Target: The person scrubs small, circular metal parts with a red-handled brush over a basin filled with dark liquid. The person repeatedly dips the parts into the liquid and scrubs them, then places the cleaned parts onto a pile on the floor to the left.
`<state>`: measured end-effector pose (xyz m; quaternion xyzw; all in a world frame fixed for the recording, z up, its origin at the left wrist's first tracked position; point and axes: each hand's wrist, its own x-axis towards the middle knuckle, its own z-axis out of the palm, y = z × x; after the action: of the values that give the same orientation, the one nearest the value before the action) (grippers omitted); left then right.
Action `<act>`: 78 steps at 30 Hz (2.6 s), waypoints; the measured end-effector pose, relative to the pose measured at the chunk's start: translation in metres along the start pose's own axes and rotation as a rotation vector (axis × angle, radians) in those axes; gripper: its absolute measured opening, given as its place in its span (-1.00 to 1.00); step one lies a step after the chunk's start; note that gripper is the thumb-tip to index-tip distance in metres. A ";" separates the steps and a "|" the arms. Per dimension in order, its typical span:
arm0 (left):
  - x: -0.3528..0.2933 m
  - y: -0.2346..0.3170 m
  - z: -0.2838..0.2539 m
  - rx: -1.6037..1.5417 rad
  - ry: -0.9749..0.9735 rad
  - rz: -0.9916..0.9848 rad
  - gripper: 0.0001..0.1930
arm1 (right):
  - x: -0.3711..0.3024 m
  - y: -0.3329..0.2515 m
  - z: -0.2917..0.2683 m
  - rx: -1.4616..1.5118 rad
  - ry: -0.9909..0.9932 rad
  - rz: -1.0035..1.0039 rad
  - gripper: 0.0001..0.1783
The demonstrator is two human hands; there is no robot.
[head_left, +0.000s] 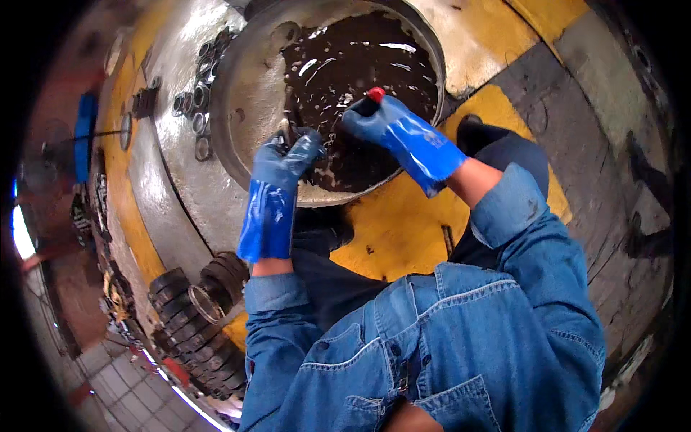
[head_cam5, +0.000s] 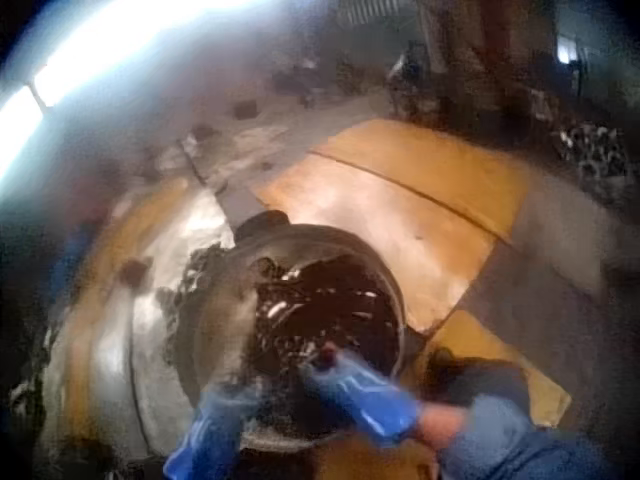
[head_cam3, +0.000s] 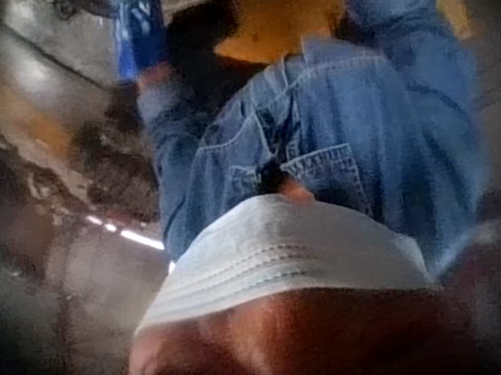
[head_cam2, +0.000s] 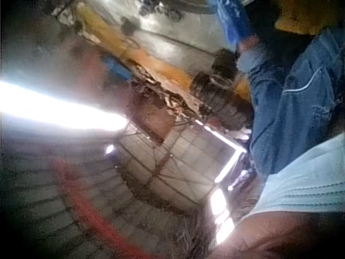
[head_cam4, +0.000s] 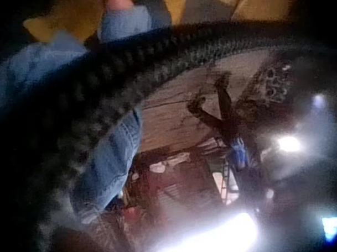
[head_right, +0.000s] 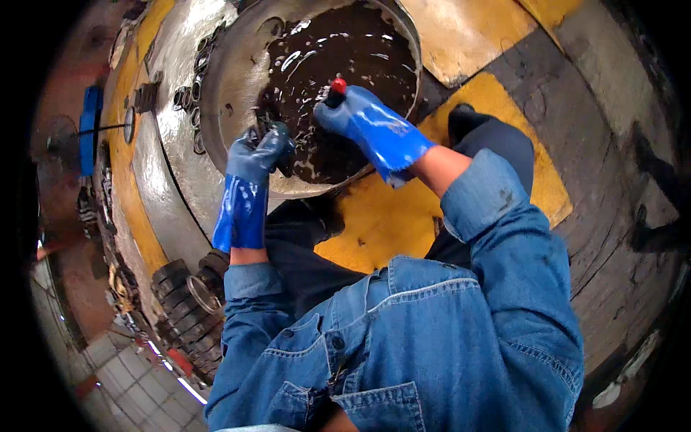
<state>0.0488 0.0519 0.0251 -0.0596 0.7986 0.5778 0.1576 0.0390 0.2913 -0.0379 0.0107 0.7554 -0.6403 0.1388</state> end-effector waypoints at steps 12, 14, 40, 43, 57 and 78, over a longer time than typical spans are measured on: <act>-0.038 0.025 0.003 0.377 -0.031 0.088 -0.63 | -0.042 0.036 0.011 -0.574 0.322 -0.414 -0.79; -0.036 0.021 0.006 0.290 -0.028 0.127 -0.70 | -0.037 0.039 0.008 -0.658 0.318 -0.324 -0.76; -0.011 -0.005 0.000 0.625 0.199 0.126 -0.57 | -0.037 0.029 0.020 -0.754 0.372 -0.345 -0.75; -0.013 -0.001 0.007 0.605 0.167 0.137 -0.57 | -0.040 0.043 0.011 -0.771 0.430 -0.399 -0.76; -0.033 0.018 0.001 0.558 0.148 0.155 -0.61 | -0.047 0.029 0.013 -0.746 0.368 -0.406 -0.74; -0.027 0.014 0.002 0.671 0.149 0.190 -0.62 | -0.014 0.081 0.006 -0.511 0.272 -0.317 -0.77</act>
<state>0.0705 0.0566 0.0460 0.0281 0.9552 0.2896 0.0552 0.0693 0.3025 -0.1134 -0.0568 0.8956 -0.4362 -0.0663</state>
